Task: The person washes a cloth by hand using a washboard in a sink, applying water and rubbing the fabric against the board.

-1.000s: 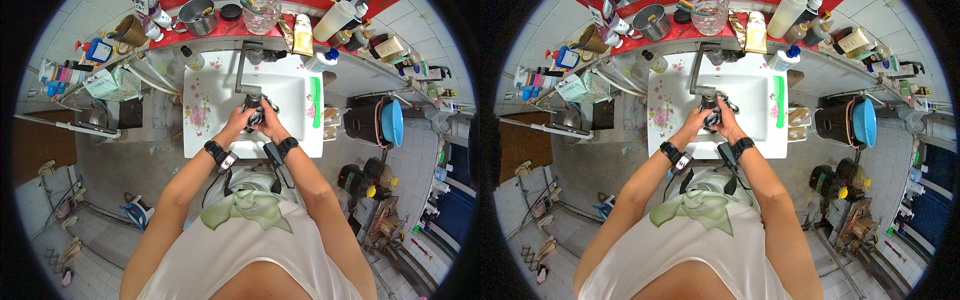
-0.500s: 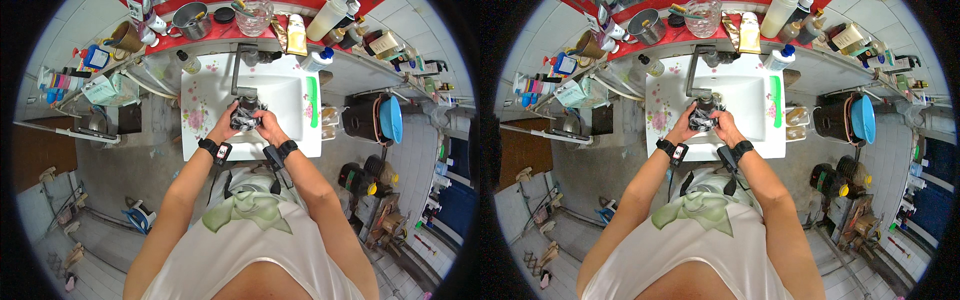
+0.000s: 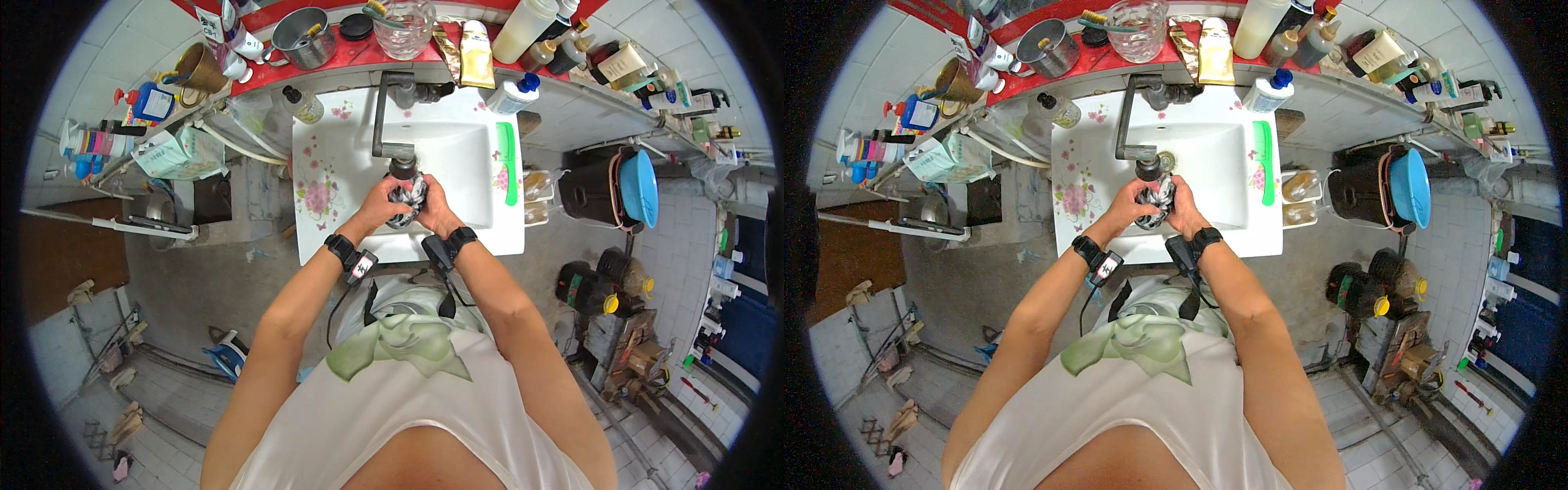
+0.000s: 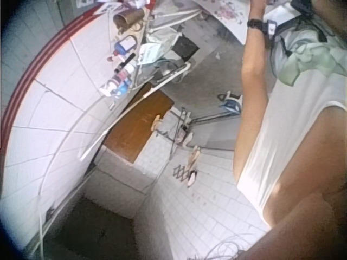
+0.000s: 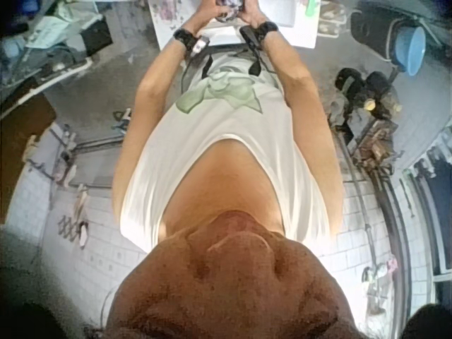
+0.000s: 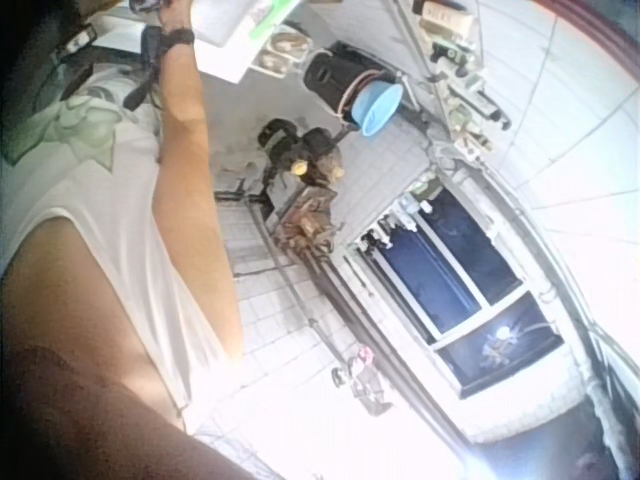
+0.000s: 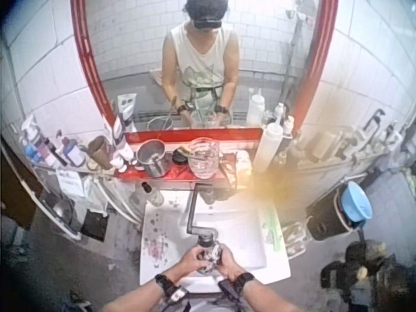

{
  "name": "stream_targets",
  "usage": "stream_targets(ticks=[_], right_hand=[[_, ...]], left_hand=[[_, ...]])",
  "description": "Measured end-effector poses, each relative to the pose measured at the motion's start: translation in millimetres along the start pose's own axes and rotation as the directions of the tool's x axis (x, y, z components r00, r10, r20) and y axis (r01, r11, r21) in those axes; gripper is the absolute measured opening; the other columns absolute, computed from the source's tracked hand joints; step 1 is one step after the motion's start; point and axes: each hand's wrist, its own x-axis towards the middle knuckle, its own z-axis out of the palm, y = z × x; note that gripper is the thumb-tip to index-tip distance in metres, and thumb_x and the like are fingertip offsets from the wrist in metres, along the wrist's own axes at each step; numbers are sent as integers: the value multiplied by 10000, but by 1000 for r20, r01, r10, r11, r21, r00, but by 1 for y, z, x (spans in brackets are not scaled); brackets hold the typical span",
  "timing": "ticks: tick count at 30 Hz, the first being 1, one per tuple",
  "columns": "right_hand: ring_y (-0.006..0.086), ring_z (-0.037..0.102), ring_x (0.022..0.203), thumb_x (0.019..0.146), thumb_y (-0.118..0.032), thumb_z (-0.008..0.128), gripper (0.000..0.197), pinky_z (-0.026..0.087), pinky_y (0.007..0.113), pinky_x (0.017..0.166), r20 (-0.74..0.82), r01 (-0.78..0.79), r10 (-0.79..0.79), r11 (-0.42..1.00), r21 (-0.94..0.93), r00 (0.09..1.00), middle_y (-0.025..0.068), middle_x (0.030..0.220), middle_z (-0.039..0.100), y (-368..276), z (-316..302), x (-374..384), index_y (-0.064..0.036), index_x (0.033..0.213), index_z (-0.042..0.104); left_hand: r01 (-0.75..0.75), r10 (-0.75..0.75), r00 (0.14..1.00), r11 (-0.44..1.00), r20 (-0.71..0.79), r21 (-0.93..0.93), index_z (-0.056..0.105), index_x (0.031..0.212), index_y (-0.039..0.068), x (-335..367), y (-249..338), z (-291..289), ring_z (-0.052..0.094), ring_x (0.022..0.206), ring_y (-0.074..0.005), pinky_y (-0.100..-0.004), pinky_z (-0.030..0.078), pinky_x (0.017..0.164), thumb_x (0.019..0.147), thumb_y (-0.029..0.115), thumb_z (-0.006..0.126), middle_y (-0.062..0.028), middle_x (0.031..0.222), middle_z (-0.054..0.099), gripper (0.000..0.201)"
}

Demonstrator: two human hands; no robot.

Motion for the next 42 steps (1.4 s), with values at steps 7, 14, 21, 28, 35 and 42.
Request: stream_targets(ticks=[7,14,21,28,35,42], right_hand=[[242,757,889,1075,-137,511,259,629,394,785,-130,187,-201,976,-108,971,115,1023,766,2,2,4,-8,1096,734],[208,728,934,1023,-85,548,222,613,369,860,21,220,-230,893,-394,973,76,1043,763,1,28,-19,-13,1119,735],[333,584,1373,963,-42,578,572,471,393,1159,-172,127,-416,600,-790,893,210,1470,620,-47,14,-38,-61,1534,586],[401,398,1580,973,-48,559,820,333,435,1280,25,398,-656,427,-812,755,246,1749,366,-160,25,13,-57,1736,260],[443,615,1332,911,-71,613,623,490,445,1131,42,395,-745,304,-867,666,292,1444,633,-163,70,39,7,1524,535],[331,585,1410,1022,-126,624,620,484,405,1134,121,441,-554,493,-750,824,189,1571,598,-179,45,-15,2,1613,489]], left_hand=[[41,-43,998,999,-54,-25,345,1609,86,-3,5,-2,615,1287,-224,-384,504,1108,741,29,904,-122,1366,634,1034],[-141,160,986,956,-55,259,482,1568,132,18,-51,-34,644,1224,-320,-413,495,1115,700,56,912,-178,1309,667,972],[131,-110,973,987,-202,90,618,1425,20,31,-55,-13,680,1171,-287,-385,533,1042,800,-1,822,-131,1238,710,658],[52,8,980,954,-199,295,577,1490,-15,31,-56,-28,599,1348,-342,-432,476,1136,902,247,873,-239,1472,599,708],[144,-93,969,965,-231,218,632,1365,-60,1,-23,-3,671,1123,-239,-353,530,993,903,165,852,-147,1246,713,559],[164,-126,937,982,-325,90,693,1315,10,32,-40,3,686,1073,-203,-344,543,955,910,158,885,-85,1176,754,472]])
